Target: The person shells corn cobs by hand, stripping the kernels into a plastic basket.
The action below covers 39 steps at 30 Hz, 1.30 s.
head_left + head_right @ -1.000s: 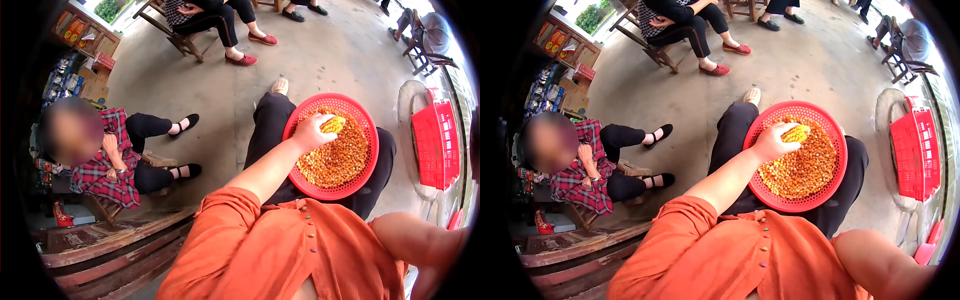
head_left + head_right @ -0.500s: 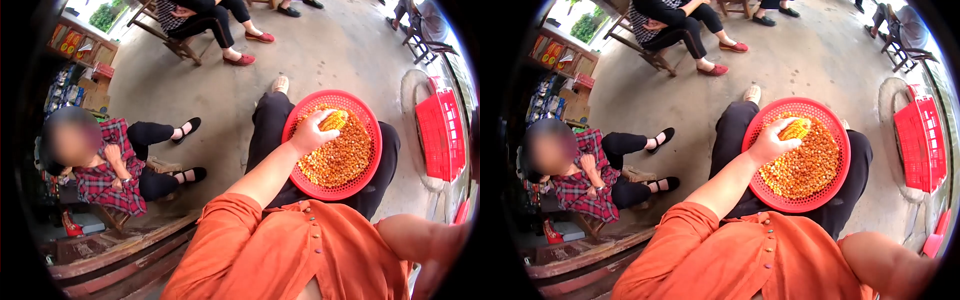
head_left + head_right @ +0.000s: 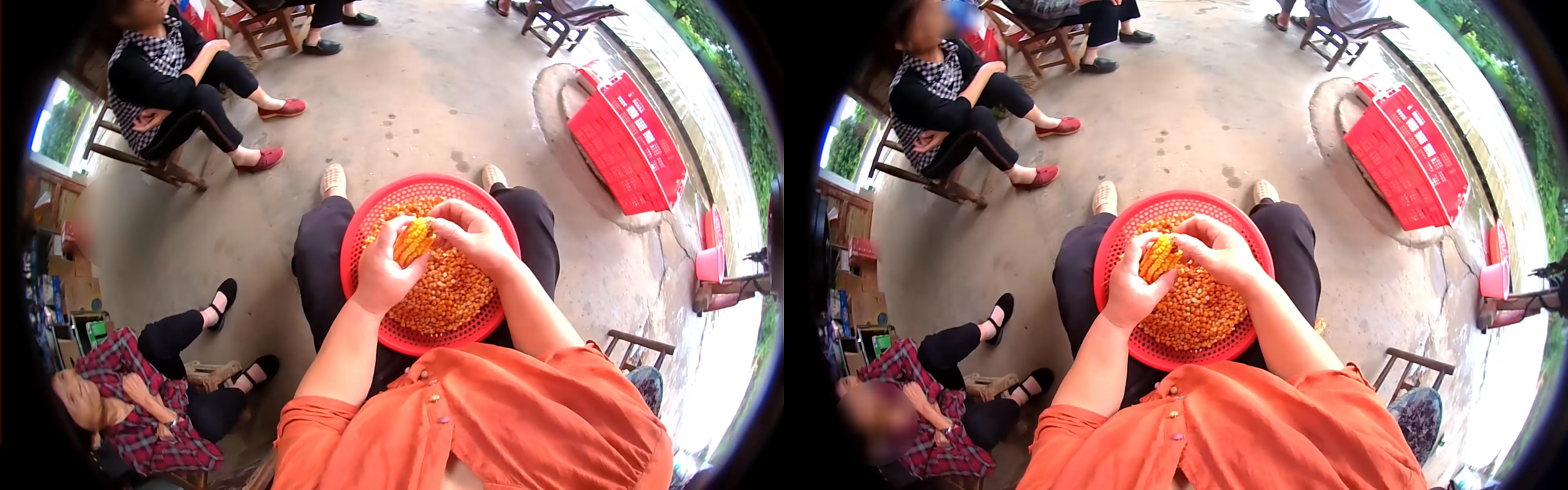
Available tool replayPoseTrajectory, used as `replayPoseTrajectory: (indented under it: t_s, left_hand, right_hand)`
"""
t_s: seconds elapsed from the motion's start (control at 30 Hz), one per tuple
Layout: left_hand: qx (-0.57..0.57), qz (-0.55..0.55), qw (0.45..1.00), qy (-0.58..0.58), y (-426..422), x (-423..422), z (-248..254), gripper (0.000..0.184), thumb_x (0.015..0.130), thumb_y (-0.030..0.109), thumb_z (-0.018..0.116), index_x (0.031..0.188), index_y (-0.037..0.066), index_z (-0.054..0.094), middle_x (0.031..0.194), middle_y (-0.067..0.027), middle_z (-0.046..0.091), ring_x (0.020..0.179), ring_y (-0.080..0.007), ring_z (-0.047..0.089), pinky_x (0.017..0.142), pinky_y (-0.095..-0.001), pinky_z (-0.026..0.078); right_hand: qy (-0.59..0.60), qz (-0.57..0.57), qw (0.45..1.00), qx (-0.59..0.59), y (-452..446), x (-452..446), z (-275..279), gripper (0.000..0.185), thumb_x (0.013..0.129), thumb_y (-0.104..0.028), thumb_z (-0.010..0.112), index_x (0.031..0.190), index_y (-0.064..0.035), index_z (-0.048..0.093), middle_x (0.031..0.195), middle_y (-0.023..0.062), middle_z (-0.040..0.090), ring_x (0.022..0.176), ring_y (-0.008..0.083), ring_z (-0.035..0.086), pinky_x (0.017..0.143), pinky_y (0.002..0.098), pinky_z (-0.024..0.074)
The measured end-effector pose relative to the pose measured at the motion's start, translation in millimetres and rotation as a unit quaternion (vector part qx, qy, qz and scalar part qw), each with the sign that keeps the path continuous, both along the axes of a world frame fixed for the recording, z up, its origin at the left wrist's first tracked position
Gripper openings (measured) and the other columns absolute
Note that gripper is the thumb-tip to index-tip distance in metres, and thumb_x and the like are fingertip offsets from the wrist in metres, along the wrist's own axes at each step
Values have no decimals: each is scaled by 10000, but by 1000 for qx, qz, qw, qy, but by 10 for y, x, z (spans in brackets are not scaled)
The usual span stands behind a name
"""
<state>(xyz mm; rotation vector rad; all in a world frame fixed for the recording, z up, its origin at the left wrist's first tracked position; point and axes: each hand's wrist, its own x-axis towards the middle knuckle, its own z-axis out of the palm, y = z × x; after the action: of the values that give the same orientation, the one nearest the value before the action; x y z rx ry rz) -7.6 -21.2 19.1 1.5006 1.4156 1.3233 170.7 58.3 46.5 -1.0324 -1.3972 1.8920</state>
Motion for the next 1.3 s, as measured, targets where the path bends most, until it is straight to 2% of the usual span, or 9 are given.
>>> replayPoseTrajectory:
  t_s: [0.17,0.23,0.37,0.63,0.73,1.07,1.17,1.3]
  left_hand:
    - [-23,2,998,52,36,-13,-5,533,776,117,779,1248,59,538,1126,-168,663,1013,-341,669,860,-397,537]
    - [13,18,991,129,38,-17,42,557,760,115,767,1270,73,548,1097,-158,660,980,-355,660,833,-414,536]
    - [28,16,985,169,46,-10,78,579,747,104,757,1291,93,560,1050,-144,654,948,-352,655,808,-419,533]
    - [42,12,972,232,35,17,106,551,729,76,739,1264,103,610,952,-97,630,850,-315,643,735,-415,528]
    - [49,13,967,249,31,16,97,552,725,69,732,1262,93,608,942,-97,626,839,-312,640,726,-418,525]
    - [58,33,963,261,8,65,42,552,723,72,722,1262,79,602,932,-106,612,822,-319,634,719,-422,526]
    - [52,32,963,262,4,65,23,548,724,76,719,1259,78,603,930,-105,612,816,-321,634,714,-422,527]
    - [46,16,962,268,5,54,36,550,719,79,721,1257,80,606,930,-107,612,813,-319,635,714,-417,527]
  right_hand:
    - [36,9,998,-46,30,-7,-75,261,959,-195,676,1131,-13,602,1022,22,629,936,98,612,814,260,519]
    - [44,4,998,-36,25,-27,-125,264,939,-155,685,1136,-8,588,1036,21,615,960,96,602,838,257,511]
    - [20,14,999,-25,20,-39,-136,252,891,-73,661,1119,-12,574,1003,15,599,947,85,589,841,246,497]
    - [-23,7,997,-69,11,-56,-98,209,865,-43,590,1071,-15,567,931,26,604,828,85,601,720,250,517]
    - [-34,13,997,-69,9,-49,-151,243,867,-46,590,1105,-24,543,942,37,603,806,127,626,727,269,525]
    - [35,-43,990,-133,-107,-104,-208,211,891,-121,562,1084,-47,524,951,26,559,747,113,590,686,264,521]
    - [32,-40,992,-115,-106,-102,-213,207,894,-124,562,1082,-45,526,923,27,566,722,108,588,659,260,505]
    - [-29,-7,995,-99,-67,-72,-253,193,885,-86,557,1067,-32,521,938,35,562,755,114,583,669,260,501]
